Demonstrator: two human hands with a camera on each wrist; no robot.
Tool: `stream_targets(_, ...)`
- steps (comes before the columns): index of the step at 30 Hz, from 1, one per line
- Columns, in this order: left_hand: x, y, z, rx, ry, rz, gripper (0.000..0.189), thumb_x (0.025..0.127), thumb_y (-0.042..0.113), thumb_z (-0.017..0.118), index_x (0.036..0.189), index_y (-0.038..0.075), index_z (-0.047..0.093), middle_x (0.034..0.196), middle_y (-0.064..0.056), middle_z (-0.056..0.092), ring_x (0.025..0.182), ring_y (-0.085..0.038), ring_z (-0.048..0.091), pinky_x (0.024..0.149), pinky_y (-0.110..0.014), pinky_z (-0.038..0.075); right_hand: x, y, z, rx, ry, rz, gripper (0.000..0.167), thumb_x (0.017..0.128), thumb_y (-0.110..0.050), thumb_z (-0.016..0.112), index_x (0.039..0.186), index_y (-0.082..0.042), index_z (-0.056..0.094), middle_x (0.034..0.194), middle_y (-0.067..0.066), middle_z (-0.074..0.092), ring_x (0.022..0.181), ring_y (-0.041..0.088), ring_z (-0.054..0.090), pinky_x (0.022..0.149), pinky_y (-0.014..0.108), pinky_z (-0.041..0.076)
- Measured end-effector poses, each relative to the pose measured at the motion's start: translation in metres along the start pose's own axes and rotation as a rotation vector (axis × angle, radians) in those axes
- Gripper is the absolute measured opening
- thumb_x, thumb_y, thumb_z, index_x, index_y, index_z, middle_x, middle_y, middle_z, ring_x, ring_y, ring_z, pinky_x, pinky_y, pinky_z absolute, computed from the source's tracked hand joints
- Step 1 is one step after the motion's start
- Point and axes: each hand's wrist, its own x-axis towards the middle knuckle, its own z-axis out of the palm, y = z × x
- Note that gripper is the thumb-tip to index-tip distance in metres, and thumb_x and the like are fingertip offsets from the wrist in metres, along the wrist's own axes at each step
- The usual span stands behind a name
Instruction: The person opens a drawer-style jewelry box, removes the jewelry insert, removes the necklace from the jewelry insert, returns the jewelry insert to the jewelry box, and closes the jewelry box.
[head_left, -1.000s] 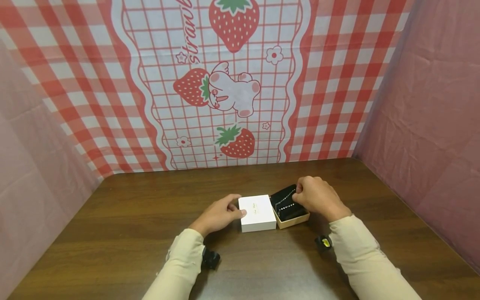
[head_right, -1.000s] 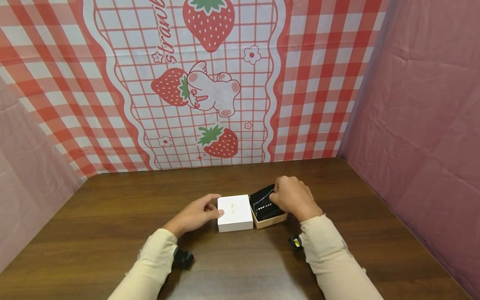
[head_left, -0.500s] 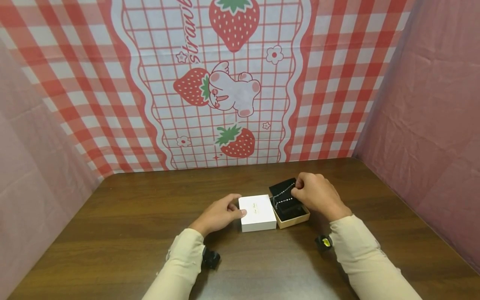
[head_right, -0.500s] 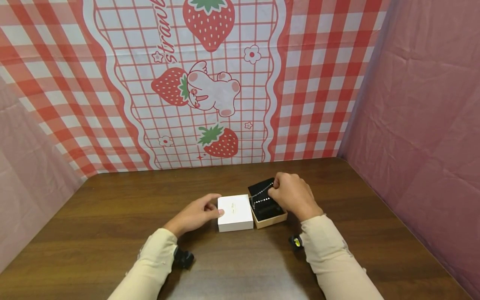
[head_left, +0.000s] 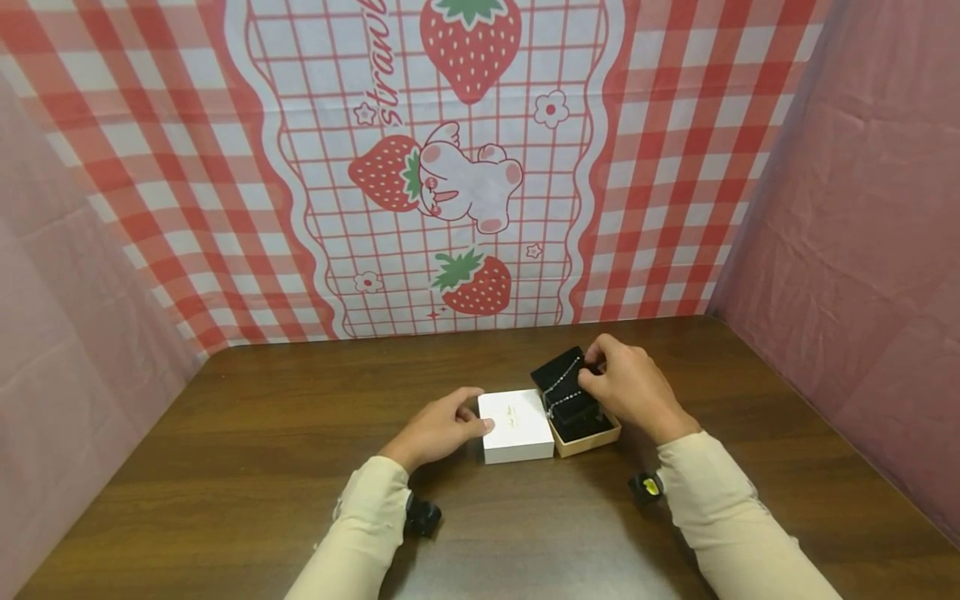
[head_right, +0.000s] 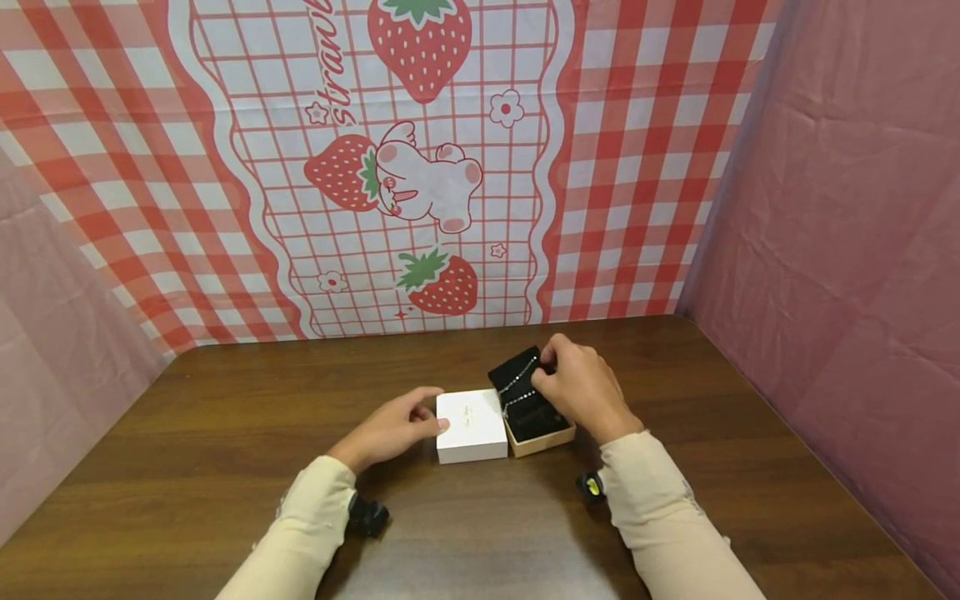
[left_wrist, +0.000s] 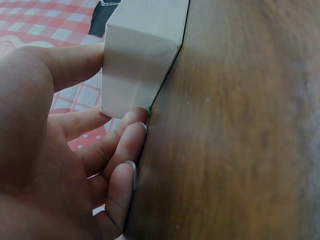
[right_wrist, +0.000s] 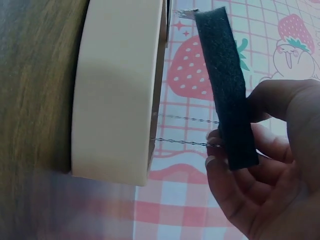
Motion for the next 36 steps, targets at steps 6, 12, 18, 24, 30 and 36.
stream_targets(6,0.001,-0.001,0.0,0.002,0.003,0.008,0.064,0.092,0.045,0.068,0.145,0.014,0.052,0.1,0.001,0.065,0.092,-0.016,0.059,0.084,-0.041,0.048,0.001,0.001,0.005,0.055,0.033,-0.039,0.025,0.089,-0.016,0.069,0.109,-0.005,0.061,0.095,0.014,0.068,0.083,0.027,0.061,0.076,0.046,0.051)
stream_targets(12,0.001,-0.001,0.0,0.005,0.002,0.016,0.064,0.092,0.045,0.068,0.145,0.013,0.052,0.1,0.001,0.065,0.092,-0.015,0.059,0.084,-0.042,0.048,0.002,0.0,0.009,0.113,0.058,-0.075,0.025,0.089,-0.013,0.07,0.111,-0.004,0.062,0.102,0.015,0.069,0.091,0.029,0.062,0.083,0.048,0.05)
stream_targets(18,0.001,-0.002,0.001,0.007,0.001,0.013,0.062,0.093,0.044,0.068,0.145,0.014,0.052,0.1,0.001,0.065,0.092,-0.015,0.06,0.084,-0.041,0.048,0.003,0.0,0.011,0.168,0.076,-0.1,0.022,0.089,-0.01,0.071,0.109,-0.003,0.064,0.104,0.014,0.069,0.097,0.031,0.064,0.089,0.05,0.05)
stream_targets(24,0.001,-0.001,0.0,0.006,0.009,0.02,0.063,0.092,0.044,0.068,0.145,0.013,0.052,0.1,0.002,0.066,0.092,-0.014,0.06,0.083,-0.041,0.048,0.002,-0.001,0.011,0.184,0.076,-0.101,0.021,0.089,-0.01,0.07,0.108,-0.005,0.065,0.102,0.012,0.069,0.093,0.028,0.063,0.085,0.048,0.051)
stream_targets(30,0.001,-0.001,0.0,0.008,0.008,0.021,0.063,0.092,0.044,0.068,0.145,0.013,0.052,0.099,0.002,0.066,0.092,-0.014,0.06,0.084,-0.041,0.048,0.001,-0.003,0.012,0.193,0.058,-0.126,0.021,0.09,-0.01,0.071,0.11,-0.005,0.066,0.101,0.012,0.069,0.09,0.027,0.063,0.082,0.047,0.053)
stream_targets(36,0.002,-0.002,0.001,0.011,0.008,0.011,0.063,0.092,0.045,0.068,0.145,0.015,0.052,0.099,0.002,0.066,0.092,-0.014,0.061,0.084,-0.04,0.048,0.001,-0.005,0.012,0.227,0.08,-0.183,0.02,0.09,-0.008,0.072,0.109,-0.006,0.067,0.1,0.01,0.07,0.085,0.025,0.064,0.077,0.045,0.054)
